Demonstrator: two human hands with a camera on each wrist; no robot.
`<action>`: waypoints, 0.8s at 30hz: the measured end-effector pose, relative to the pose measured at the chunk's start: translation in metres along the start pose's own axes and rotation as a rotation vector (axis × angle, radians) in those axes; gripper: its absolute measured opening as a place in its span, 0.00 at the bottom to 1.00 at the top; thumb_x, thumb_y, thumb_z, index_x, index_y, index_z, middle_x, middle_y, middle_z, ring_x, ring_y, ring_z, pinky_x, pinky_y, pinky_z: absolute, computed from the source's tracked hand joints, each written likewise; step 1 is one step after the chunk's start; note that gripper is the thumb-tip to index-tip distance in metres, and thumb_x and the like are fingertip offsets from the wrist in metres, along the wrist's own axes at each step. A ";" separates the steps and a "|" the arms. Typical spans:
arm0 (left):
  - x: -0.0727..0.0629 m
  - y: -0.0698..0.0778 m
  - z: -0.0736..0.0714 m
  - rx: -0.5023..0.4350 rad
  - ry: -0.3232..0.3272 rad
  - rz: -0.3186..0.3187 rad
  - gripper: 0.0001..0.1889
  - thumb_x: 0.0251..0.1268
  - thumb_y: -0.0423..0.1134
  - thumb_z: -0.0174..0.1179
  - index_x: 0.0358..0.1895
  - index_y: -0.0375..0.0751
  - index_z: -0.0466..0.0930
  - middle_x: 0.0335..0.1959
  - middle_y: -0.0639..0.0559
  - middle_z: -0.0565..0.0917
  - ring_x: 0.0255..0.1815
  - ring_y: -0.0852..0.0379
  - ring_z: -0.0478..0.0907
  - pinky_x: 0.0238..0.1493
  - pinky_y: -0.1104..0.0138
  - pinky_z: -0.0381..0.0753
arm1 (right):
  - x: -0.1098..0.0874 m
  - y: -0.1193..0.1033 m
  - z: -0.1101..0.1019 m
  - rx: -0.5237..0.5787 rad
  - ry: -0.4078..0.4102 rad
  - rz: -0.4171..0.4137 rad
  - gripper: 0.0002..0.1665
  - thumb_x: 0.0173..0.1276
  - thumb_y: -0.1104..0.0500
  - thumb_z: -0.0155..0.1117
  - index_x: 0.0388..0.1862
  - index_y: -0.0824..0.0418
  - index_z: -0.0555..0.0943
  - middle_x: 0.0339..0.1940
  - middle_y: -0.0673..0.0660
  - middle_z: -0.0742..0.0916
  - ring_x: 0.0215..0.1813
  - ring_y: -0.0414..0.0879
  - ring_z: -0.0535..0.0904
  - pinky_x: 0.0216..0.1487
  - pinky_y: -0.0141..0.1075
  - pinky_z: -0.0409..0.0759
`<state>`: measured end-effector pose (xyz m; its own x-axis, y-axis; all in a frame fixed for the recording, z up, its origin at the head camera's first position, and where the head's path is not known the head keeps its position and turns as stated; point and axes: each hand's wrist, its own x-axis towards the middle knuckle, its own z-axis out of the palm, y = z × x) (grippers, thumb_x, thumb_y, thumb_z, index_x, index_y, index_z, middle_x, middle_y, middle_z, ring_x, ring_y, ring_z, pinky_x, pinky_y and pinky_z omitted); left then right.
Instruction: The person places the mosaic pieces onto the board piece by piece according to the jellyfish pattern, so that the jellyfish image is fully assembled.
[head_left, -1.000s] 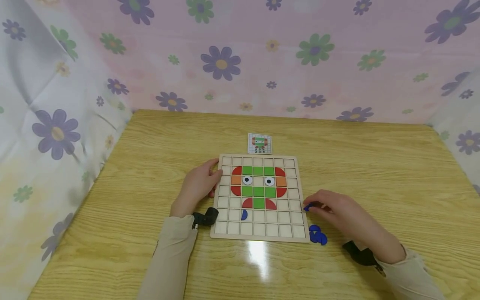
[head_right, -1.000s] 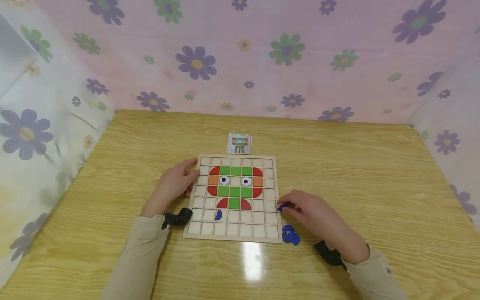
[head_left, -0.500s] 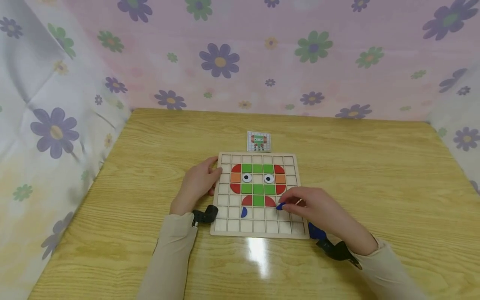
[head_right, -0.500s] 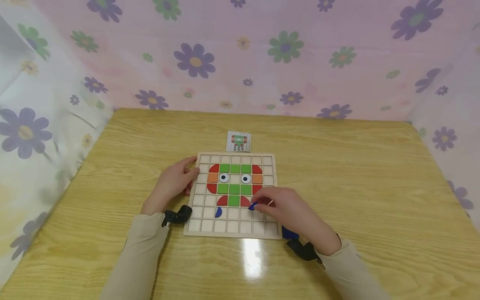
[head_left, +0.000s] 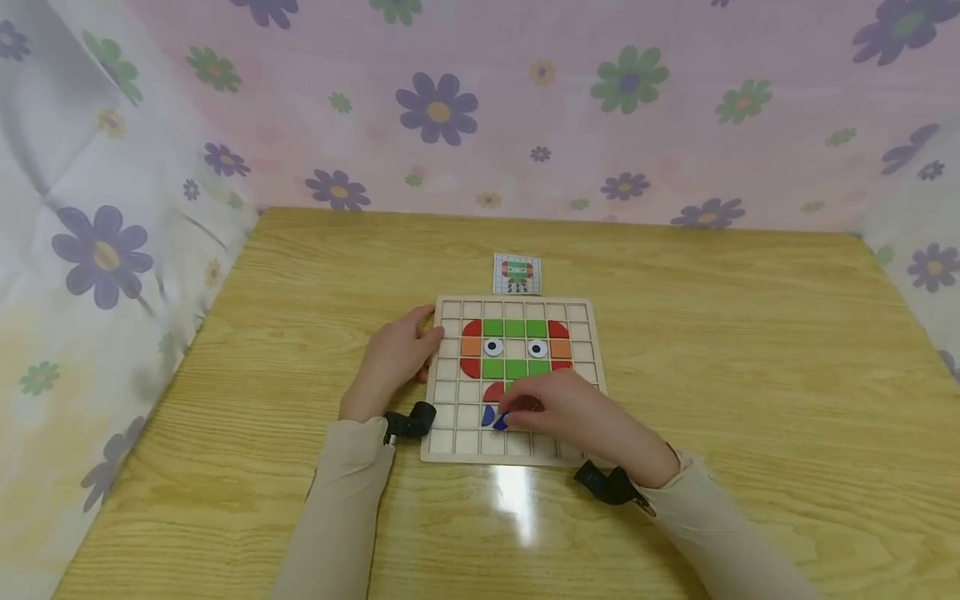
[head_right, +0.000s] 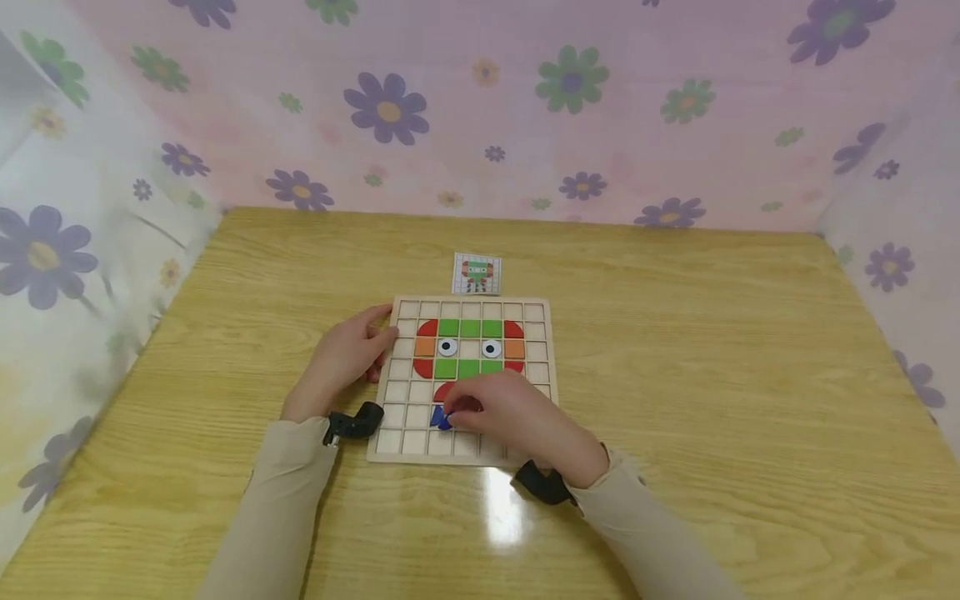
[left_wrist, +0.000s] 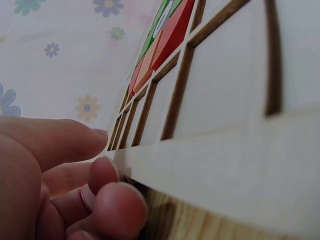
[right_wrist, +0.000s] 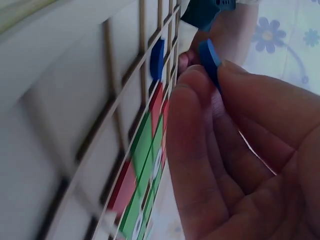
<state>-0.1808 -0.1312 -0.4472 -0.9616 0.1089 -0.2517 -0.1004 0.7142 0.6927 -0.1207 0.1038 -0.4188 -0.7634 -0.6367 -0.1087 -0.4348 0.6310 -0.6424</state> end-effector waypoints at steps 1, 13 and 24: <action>0.000 -0.001 0.000 0.003 0.002 0.003 0.26 0.65 0.49 0.47 0.66 0.52 0.58 0.15 0.51 0.76 0.11 0.55 0.74 0.16 0.65 0.69 | 0.003 -0.002 0.002 0.002 -0.004 -0.017 0.03 0.60 0.53 0.62 0.33 0.44 0.81 0.28 0.34 0.80 0.32 0.30 0.74 0.38 0.30 0.72; 0.002 0.000 -0.001 -0.030 -0.001 -0.020 0.27 0.65 0.51 0.47 0.66 0.53 0.58 0.17 0.50 0.76 0.12 0.54 0.74 0.16 0.65 0.69 | 0.012 -0.011 0.016 -0.121 -0.075 -0.083 0.03 0.59 0.56 0.63 0.30 0.48 0.82 0.27 0.37 0.80 0.32 0.31 0.74 0.38 0.30 0.72; 0.002 -0.003 0.000 -0.028 -0.002 -0.023 0.26 0.65 0.50 0.47 0.66 0.54 0.58 0.16 0.50 0.76 0.12 0.54 0.74 0.16 0.65 0.69 | 0.012 -0.020 0.027 -0.201 -0.009 -0.107 0.02 0.57 0.57 0.63 0.30 0.51 0.82 0.26 0.39 0.79 0.29 0.30 0.71 0.34 0.30 0.71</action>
<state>-0.1821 -0.1329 -0.4494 -0.9586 0.0944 -0.2688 -0.1294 0.6966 0.7057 -0.1080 0.0712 -0.4279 -0.7039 -0.7081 -0.0558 -0.6001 0.6349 -0.4865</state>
